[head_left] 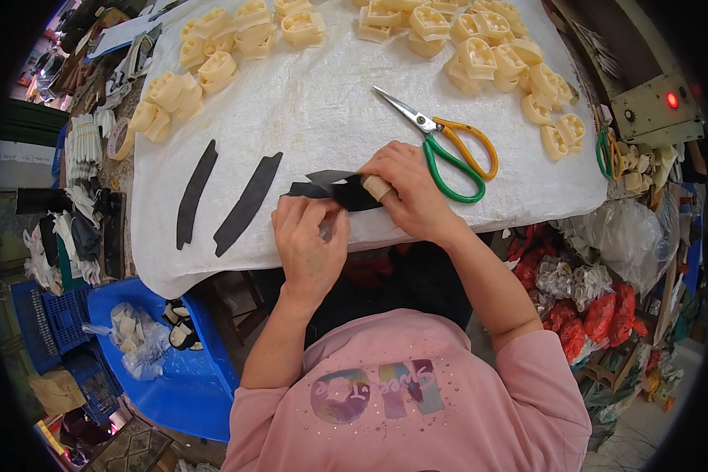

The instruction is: Assembling and trimming plastic shoe components with adhesive strips.

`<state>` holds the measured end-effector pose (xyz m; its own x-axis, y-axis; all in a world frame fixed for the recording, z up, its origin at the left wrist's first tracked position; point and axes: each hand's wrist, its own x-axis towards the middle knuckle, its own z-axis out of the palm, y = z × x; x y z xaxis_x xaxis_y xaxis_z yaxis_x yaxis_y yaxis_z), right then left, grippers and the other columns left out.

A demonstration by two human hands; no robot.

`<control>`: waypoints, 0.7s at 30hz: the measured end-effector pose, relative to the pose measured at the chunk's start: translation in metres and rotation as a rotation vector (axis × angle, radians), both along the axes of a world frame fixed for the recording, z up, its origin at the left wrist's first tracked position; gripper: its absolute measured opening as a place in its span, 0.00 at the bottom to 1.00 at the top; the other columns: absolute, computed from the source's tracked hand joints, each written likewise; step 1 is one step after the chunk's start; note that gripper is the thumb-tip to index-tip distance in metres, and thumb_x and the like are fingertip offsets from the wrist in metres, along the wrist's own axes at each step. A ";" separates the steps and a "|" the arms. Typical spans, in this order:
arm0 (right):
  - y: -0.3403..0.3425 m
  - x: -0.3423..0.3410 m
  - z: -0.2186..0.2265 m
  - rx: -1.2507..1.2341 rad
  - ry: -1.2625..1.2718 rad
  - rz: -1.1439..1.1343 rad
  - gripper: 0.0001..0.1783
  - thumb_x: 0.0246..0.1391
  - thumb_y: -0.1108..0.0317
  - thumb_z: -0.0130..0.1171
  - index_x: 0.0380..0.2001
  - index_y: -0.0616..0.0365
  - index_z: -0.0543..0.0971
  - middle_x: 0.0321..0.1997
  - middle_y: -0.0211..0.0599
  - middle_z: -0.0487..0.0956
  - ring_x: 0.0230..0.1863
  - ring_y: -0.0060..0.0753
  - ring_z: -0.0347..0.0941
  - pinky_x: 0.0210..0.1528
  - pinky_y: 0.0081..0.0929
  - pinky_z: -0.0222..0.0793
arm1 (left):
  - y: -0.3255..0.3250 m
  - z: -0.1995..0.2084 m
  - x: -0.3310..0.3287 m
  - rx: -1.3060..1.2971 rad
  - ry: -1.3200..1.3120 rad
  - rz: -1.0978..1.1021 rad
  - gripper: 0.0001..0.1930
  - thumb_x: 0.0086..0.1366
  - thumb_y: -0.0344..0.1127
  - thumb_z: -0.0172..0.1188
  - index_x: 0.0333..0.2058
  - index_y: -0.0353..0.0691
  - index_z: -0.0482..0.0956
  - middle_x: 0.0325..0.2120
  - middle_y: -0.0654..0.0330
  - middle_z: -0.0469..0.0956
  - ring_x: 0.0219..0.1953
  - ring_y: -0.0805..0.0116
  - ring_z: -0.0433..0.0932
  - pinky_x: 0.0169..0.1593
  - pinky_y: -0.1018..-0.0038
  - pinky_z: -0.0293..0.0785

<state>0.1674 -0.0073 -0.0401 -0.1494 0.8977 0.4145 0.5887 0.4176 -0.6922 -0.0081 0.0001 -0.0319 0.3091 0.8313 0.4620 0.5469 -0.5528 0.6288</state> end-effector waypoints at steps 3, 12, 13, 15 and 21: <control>-0.001 0.003 -0.003 -0.006 -0.030 -0.023 0.09 0.46 0.75 0.56 0.34 0.56 0.74 0.31 0.34 0.70 0.40 0.39 0.65 0.48 0.35 0.54 | -0.008 -0.001 -0.009 0.047 0.004 -0.008 0.06 0.45 0.21 0.61 0.24 0.35 0.75 0.23 0.55 0.72 0.28 0.58 0.70 0.34 0.68 0.66; -0.001 0.001 -0.001 0.044 -0.104 -0.006 0.11 0.44 0.74 0.56 0.35 0.56 0.73 0.33 0.35 0.71 0.41 0.38 0.64 0.48 0.36 0.53 | -0.018 0.004 -0.008 0.161 -0.124 -0.105 0.13 0.48 0.24 0.64 0.33 0.35 0.70 0.35 0.54 0.71 0.37 0.57 0.73 0.44 0.67 0.69; -0.002 0.001 -0.001 0.046 -0.105 -0.007 0.11 0.44 0.74 0.56 0.35 0.56 0.73 0.33 0.35 0.71 0.41 0.38 0.64 0.48 0.36 0.53 | -0.016 -0.001 -0.010 -0.023 -0.206 -0.011 0.15 0.48 0.25 0.64 0.33 0.35 0.69 0.37 0.54 0.71 0.39 0.60 0.73 0.44 0.68 0.69; -0.003 0.001 0.000 0.090 -0.011 -0.020 0.11 0.45 0.75 0.56 0.35 0.57 0.72 0.36 0.36 0.71 0.43 0.40 0.64 0.48 0.36 0.55 | -0.012 -0.009 -0.006 -0.109 -0.266 0.036 0.15 0.52 0.23 0.62 0.35 0.36 0.65 0.39 0.55 0.71 0.41 0.68 0.72 0.46 0.74 0.68; -0.015 -0.002 0.025 0.135 0.334 0.052 0.09 0.50 0.77 0.51 0.37 0.58 0.70 0.44 0.39 0.73 0.44 0.41 0.68 0.47 0.33 0.63 | -0.006 0.009 0.007 -0.385 -0.857 -0.054 0.12 0.57 0.19 0.56 0.36 0.36 0.64 0.37 0.58 0.72 0.37 0.77 0.71 0.43 0.81 0.68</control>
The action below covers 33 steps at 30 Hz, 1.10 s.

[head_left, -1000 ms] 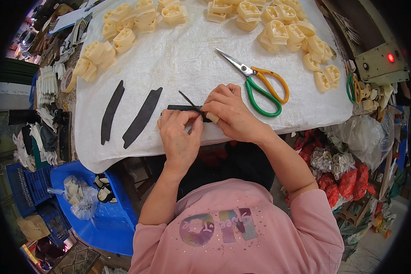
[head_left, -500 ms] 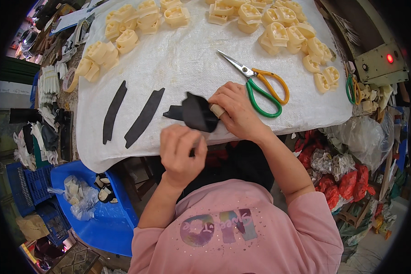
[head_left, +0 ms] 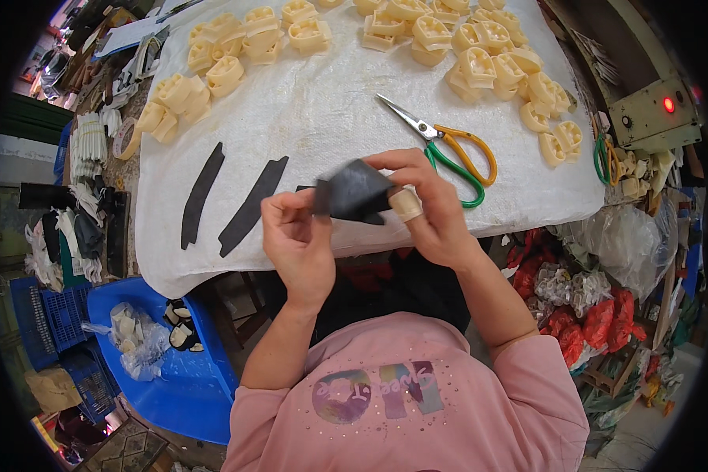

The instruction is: Assembling and trimming plastic shoe components with adhesive strips.

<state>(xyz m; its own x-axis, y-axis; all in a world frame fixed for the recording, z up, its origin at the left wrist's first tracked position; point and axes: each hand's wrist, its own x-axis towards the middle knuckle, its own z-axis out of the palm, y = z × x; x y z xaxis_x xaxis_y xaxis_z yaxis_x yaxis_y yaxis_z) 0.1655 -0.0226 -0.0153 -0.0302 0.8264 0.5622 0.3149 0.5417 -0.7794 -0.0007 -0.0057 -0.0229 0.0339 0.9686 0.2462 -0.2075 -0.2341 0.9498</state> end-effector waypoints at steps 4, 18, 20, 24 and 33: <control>-0.011 0.007 0.015 -0.228 0.679 -0.054 0.08 0.57 0.74 0.41 0.40 0.60 0.65 0.47 0.53 0.73 0.42 0.43 0.74 0.48 0.35 0.69 | 0.007 0.011 -0.005 -0.062 0.010 0.040 0.13 0.57 0.17 0.54 0.41 0.34 0.67 0.31 0.59 0.74 0.33 0.76 0.73 0.40 0.80 0.70; -0.018 0.052 0.015 -0.118 0.825 -0.352 0.08 0.56 0.74 0.38 0.38 0.62 0.64 0.45 0.58 0.73 0.47 0.40 0.73 0.49 0.31 0.70 | 0.053 0.012 0.022 0.644 1.074 0.118 0.17 0.46 0.24 0.63 0.39 0.36 0.78 0.31 0.55 0.72 0.34 0.60 0.74 0.38 0.71 0.71; -0.020 0.055 0.013 -0.125 0.782 -0.353 0.07 0.56 0.75 0.38 0.38 0.62 0.65 0.45 0.54 0.74 0.47 0.34 0.72 0.49 0.26 0.67 | 0.050 0.006 0.026 0.609 1.138 -0.005 0.18 0.45 0.26 0.65 0.39 0.36 0.78 0.30 0.54 0.72 0.32 0.57 0.73 0.39 0.70 0.70; -0.025 0.069 0.005 -0.127 0.708 -0.424 0.08 0.58 0.71 0.39 0.39 0.60 0.66 0.47 0.57 0.73 0.48 0.36 0.73 0.52 0.31 0.67 | 0.035 0.010 0.018 0.552 1.095 -0.081 0.19 0.44 0.27 0.66 0.38 0.36 0.77 0.30 0.55 0.72 0.36 0.56 0.72 0.41 0.67 0.69; -0.023 0.058 0.001 -0.141 0.783 -0.421 0.07 0.55 0.74 0.41 0.36 0.61 0.68 0.32 0.28 0.69 0.32 0.14 0.63 0.37 0.14 0.62 | 0.029 0.008 0.012 0.748 1.257 -0.386 0.16 0.46 0.21 0.60 0.38 0.34 0.76 0.31 0.54 0.74 0.32 0.59 0.73 0.34 0.72 0.71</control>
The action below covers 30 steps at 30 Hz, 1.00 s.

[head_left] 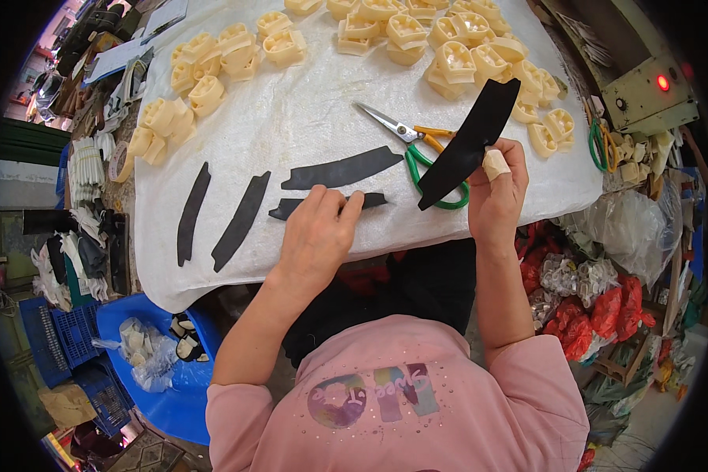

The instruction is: Assembling and trimming plastic shoe components with adhesive strips.

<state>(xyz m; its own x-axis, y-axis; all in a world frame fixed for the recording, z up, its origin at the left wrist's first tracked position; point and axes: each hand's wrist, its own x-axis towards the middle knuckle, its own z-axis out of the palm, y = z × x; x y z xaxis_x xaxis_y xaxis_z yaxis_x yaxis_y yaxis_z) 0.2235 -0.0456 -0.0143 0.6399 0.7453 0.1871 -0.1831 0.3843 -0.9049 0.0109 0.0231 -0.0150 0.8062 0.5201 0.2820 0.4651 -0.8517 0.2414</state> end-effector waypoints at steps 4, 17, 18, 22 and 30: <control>-0.005 0.010 -0.002 -0.001 0.001 0.006 0.07 0.54 0.74 0.42 0.35 0.61 0.68 0.32 0.28 0.70 0.30 0.13 0.61 0.31 0.12 0.57 | -0.003 0.039 0.004 -0.292 -0.466 0.222 0.18 0.47 0.16 0.54 0.40 0.34 0.76 0.32 0.55 0.74 0.33 0.62 0.76 0.38 0.72 0.74; -0.012 0.016 0.013 -0.119 -0.567 -0.057 0.07 0.51 0.75 0.47 0.34 0.64 0.70 0.33 0.36 0.73 0.32 0.23 0.66 0.36 0.20 0.62 | -0.014 -0.006 -0.004 -0.040 -0.577 0.633 0.34 0.50 0.17 0.55 0.57 0.35 0.55 0.51 0.51 0.59 0.52 0.57 0.66 0.57 0.65 0.61; -0.012 0.014 0.019 -0.102 -0.842 -0.094 0.08 0.47 0.77 0.50 0.34 0.64 0.70 0.35 0.43 0.73 0.33 0.33 0.69 0.38 0.26 0.65 | -0.016 -0.003 -0.007 0.064 -0.579 0.637 0.29 0.51 0.20 0.56 0.54 0.33 0.61 0.49 0.50 0.63 0.51 0.57 0.66 0.55 0.67 0.60; 0.004 -0.023 0.035 0.036 -1.342 0.055 0.11 0.30 0.75 0.56 0.24 0.59 0.71 0.40 0.43 0.72 0.42 0.47 0.69 0.43 0.44 0.64 | -0.029 0.016 -0.003 -0.706 -0.733 0.233 0.16 0.62 0.34 0.48 0.44 0.29 0.73 0.38 0.53 0.73 0.42 0.66 0.70 0.45 0.73 0.64; 0.025 -0.018 0.033 0.099 -1.300 0.295 0.18 0.35 0.73 0.60 0.36 0.57 0.76 0.44 0.40 0.74 0.48 0.43 0.68 0.50 0.40 0.62 | -0.029 0.018 0.022 -1.603 -1.189 0.390 0.19 0.71 0.43 0.35 0.48 0.35 0.68 0.32 0.55 0.74 0.26 0.72 0.73 0.25 0.80 0.69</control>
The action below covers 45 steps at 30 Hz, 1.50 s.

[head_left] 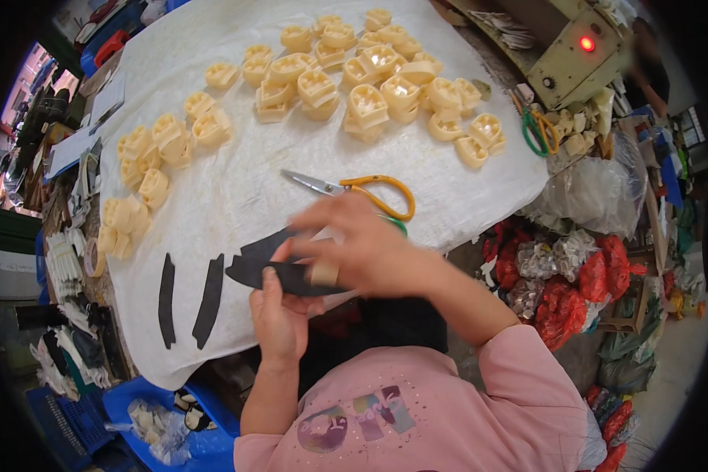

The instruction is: Assembling and trimming plastic shoe components with adhesive strips.

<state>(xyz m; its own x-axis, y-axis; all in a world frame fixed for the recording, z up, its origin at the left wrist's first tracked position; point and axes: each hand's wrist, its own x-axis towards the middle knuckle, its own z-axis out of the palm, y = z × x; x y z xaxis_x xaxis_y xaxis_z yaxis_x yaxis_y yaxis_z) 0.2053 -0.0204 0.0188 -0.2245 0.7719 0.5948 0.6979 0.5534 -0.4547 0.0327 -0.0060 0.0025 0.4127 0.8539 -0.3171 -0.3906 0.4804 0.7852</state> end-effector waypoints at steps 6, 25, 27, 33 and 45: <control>0.035 0.109 -0.018 -0.035 -0.145 -0.616 0.31 0.36 0.83 0.55 0.50 0.51 0.73 0.55 0.39 0.70 0.56 0.44 0.64 0.59 0.40 0.51 | 0.018 -0.015 -0.020 0.085 -0.204 -0.038 0.24 0.71 0.46 0.36 0.56 0.35 0.62 0.29 0.55 0.76 0.19 0.74 0.71 0.17 0.82 0.63; 0.054 0.104 0.004 0.033 1.253 -0.499 0.21 0.56 0.76 0.37 0.54 0.58 0.66 0.54 0.37 0.66 0.52 0.29 0.67 0.52 0.29 0.67 | 0.021 -0.016 -0.030 0.101 -0.301 0.042 0.22 0.71 0.40 0.34 0.55 0.29 0.61 0.30 0.48 0.77 0.27 0.64 0.77 0.26 0.75 0.72; 0.042 0.091 0.006 -0.098 1.272 -0.370 0.20 0.58 0.77 0.36 0.54 0.59 0.65 0.54 0.38 0.67 0.51 0.30 0.68 0.53 0.31 0.67 | 0.020 -0.016 -0.027 0.090 -0.292 0.032 0.22 0.71 0.40 0.34 0.55 0.28 0.62 0.31 0.49 0.77 0.28 0.64 0.77 0.27 0.75 0.72; 0.039 0.081 -0.003 -0.173 1.510 -0.361 0.21 0.59 0.78 0.38 0.56 0.59 0.62 0.55 0.40 0.67 0.53 0.33 0.68 0.53 0.32 0.68 | 0.014 -0.011 -0.031 0.120 -0.265 -0.006 0.21 0.71 0.39 0.33 0.54 0.28 0.63 0.31 0.50 0.77 0.29 0.64 0.77 0.30 0.73 0.72; 0.005 0.110 -0.046 0.087 -0.250 -0.818 0.29 0.31 0.87 0.52 0.41 0.51 0.78 0.41 0.41 0.68 0.46 0.47 0.59 0.49 0.35 0.61 | 0.002 -0.011 -0.027 0.159 -0.165 -0.043 0.21 0.71 0.39 0.35 0.53 0.28 0.64 0.29 0.51 0.77 0.29 0.65 0.77 0.31 0.74 0.71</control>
<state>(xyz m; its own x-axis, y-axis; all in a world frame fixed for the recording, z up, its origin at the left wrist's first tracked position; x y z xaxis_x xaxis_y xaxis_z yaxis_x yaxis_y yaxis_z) 0.3157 -0.0149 -0.0274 0.2502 0.7023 0.6665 0.9666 -0.1415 -0.2137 0.0062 -0.0041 -0.0082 0.4848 0.8683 -0.1046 -0.5022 0.3743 0.7796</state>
